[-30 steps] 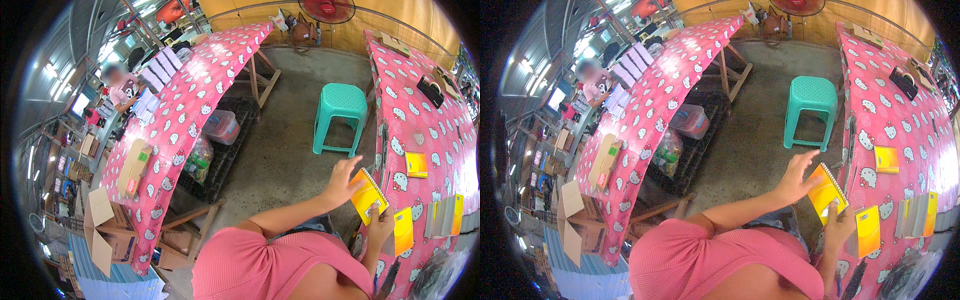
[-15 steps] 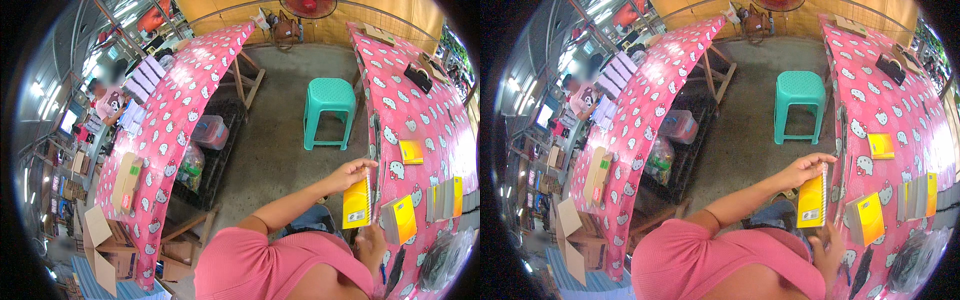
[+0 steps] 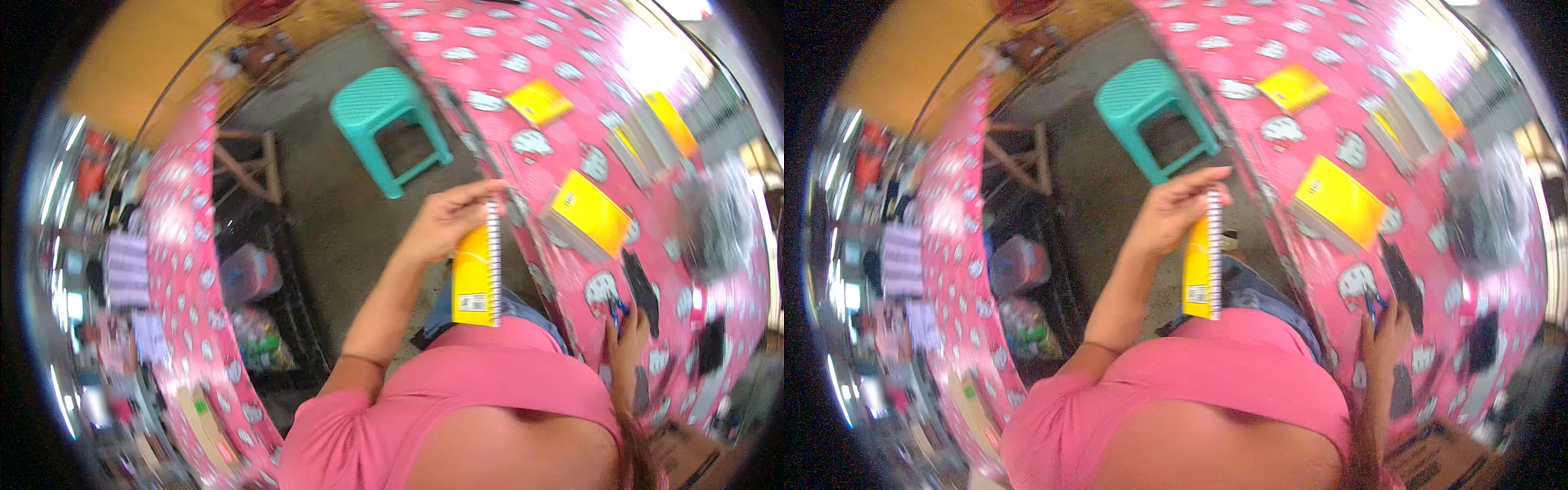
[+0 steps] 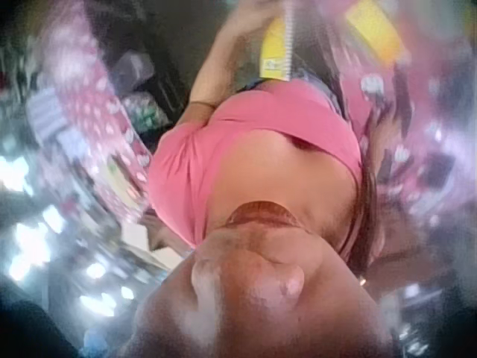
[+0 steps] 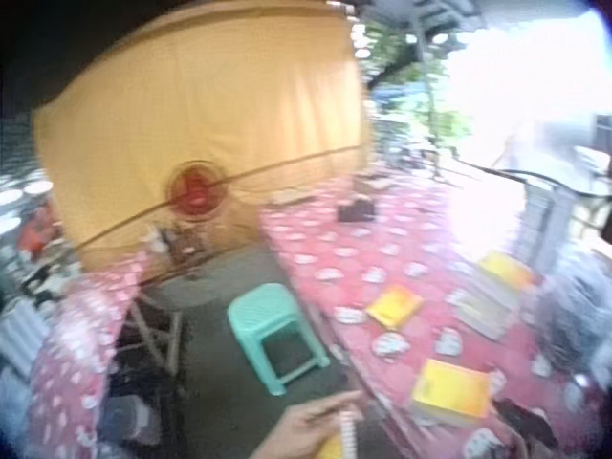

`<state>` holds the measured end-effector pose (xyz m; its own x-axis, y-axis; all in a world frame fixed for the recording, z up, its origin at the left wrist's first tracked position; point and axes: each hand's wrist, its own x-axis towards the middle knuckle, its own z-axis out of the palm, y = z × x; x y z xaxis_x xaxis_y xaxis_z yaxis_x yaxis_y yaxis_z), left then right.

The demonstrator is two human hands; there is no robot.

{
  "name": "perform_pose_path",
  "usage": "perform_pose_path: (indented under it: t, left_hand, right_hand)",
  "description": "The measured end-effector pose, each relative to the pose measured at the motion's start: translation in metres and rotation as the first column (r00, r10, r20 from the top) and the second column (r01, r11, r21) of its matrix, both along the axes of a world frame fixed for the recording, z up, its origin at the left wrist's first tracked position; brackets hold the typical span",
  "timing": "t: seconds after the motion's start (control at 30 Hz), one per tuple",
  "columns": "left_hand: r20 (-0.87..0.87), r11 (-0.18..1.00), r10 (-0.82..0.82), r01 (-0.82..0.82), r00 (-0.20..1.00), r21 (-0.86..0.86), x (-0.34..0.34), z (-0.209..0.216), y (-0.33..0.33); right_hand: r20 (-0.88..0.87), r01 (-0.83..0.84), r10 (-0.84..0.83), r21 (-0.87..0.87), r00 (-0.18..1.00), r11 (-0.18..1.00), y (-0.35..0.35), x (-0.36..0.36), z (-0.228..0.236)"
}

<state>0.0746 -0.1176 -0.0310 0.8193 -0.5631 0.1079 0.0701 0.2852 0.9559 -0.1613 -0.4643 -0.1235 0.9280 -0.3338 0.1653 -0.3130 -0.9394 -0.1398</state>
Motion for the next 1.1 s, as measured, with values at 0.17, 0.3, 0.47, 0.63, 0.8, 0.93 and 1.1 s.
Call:
perform_pose_path:
  t: [0.17, 0.3, 0.47, 0.63, 0.8, 0.93, 1.1]
  left_hand:
    - [0.005, 0.996, -0.091, 0.091, 0.996, 0.015, -0.003, 0.008, -0.016]
    - [-0.021, 0.983, -0.184, 0.184, 0.983, -0.009, -0.006, 0.017, -0.027]
    - [-0.058, 0.966, -0.254, 0.257, 0.965, 0.035, -0.008, 0.021, -0.026]
    - [-0.112, 0.976, -0.217, 0.219, 0.97, 0.013, -0.013, 0.024, -0.026]
    - [-0.111, 0.976, -0.21, 0.214, 0.971, 0.025, -0.009, 0.024, -0.028]
    - [-0.099, 0.97, -0.227, 0.234, 0.969, 0.067, -0.007, 0.025, -0.028]
    - [-0.096, 0.965, -0.243, 0.251, 0.965, 0.081, -0.007, 0.027, -0.028]
  right_hand:
    - [0.237, 0.145, -0.218, 0.289, 0.947, 0.946, -0.029, 0.039, 0.06]
    - [0.3, -0.183, 0.059, 0.405, 0.952, 0.896, 0.023, 0.094, 0.129]
    - [0.294, -0.669, 0.625, 0.077, 0.723, 0.739, 0.075, 0.148, 0.159]
    - [0.26, -0.766, 0.749, -0.05, 0.61, 0.641, 0.087, 0.167, 0.165]
    - [0.246, -0.789, 0.782, -0.093, 0.573, 0.607, 0.086, 0.175, 0.166]
    - [0.178, -0.792, 0.799, -0.125, 0.574, 0.597, 0.083, 0.178, 0.17]
    - [0.199, -0.784, 0.814, -0.221, 0.546, 0.58, 0.082, 0.181, 0.173]
